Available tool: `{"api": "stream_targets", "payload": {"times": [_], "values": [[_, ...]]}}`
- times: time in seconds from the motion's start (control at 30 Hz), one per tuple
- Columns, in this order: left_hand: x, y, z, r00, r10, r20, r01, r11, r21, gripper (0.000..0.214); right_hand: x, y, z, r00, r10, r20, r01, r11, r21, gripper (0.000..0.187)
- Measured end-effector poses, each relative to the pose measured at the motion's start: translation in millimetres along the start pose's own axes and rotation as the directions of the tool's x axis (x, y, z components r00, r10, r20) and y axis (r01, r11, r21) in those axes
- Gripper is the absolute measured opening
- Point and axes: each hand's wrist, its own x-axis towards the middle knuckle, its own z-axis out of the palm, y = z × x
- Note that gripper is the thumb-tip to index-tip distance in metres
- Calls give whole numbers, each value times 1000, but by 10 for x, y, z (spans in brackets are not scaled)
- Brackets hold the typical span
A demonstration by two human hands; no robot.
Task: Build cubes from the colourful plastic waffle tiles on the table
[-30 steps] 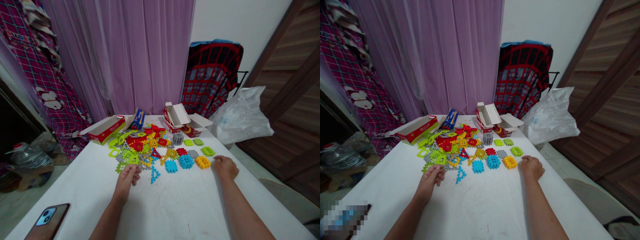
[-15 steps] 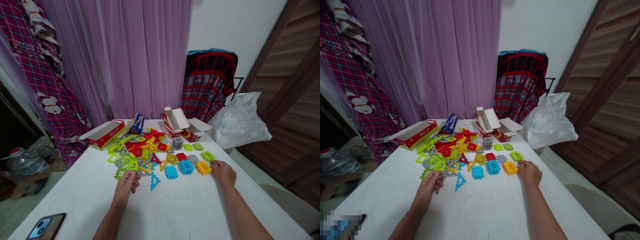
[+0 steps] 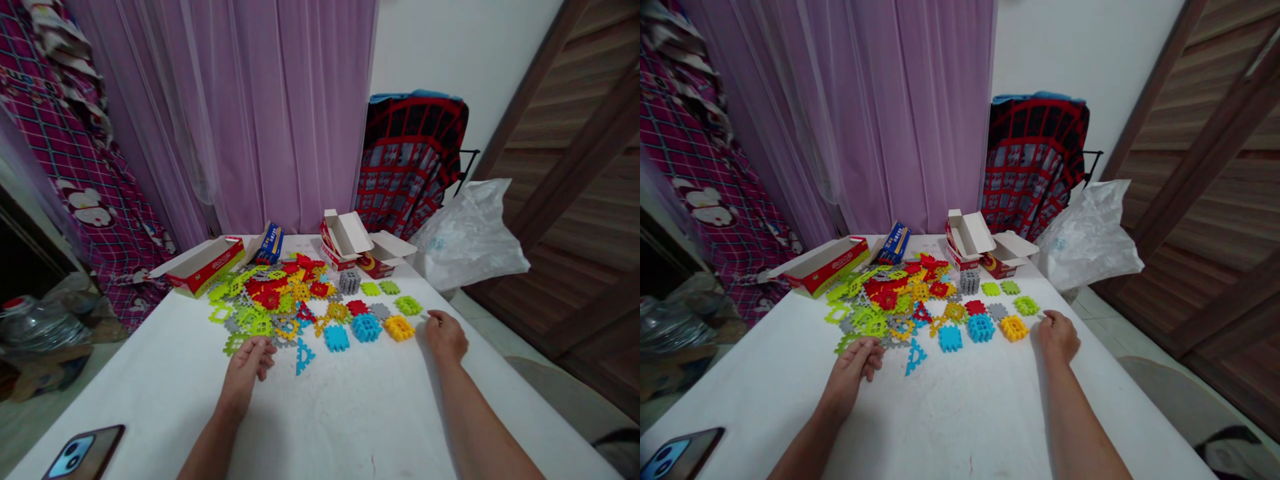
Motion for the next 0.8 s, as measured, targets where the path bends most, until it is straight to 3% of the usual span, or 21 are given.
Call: {"api": "stream_targets", "payload": {"times": [0.23,0.8], "values": [[-26,22,4,1000,-2,-12,3,1000,3,51,-6,-47,12,998,-50,47,55,993,-105,45],[-51,73,29,1000,-10,-22,10,1000,11,49,1,-36,19,996,-80,48,85,990,-114,42]]}}
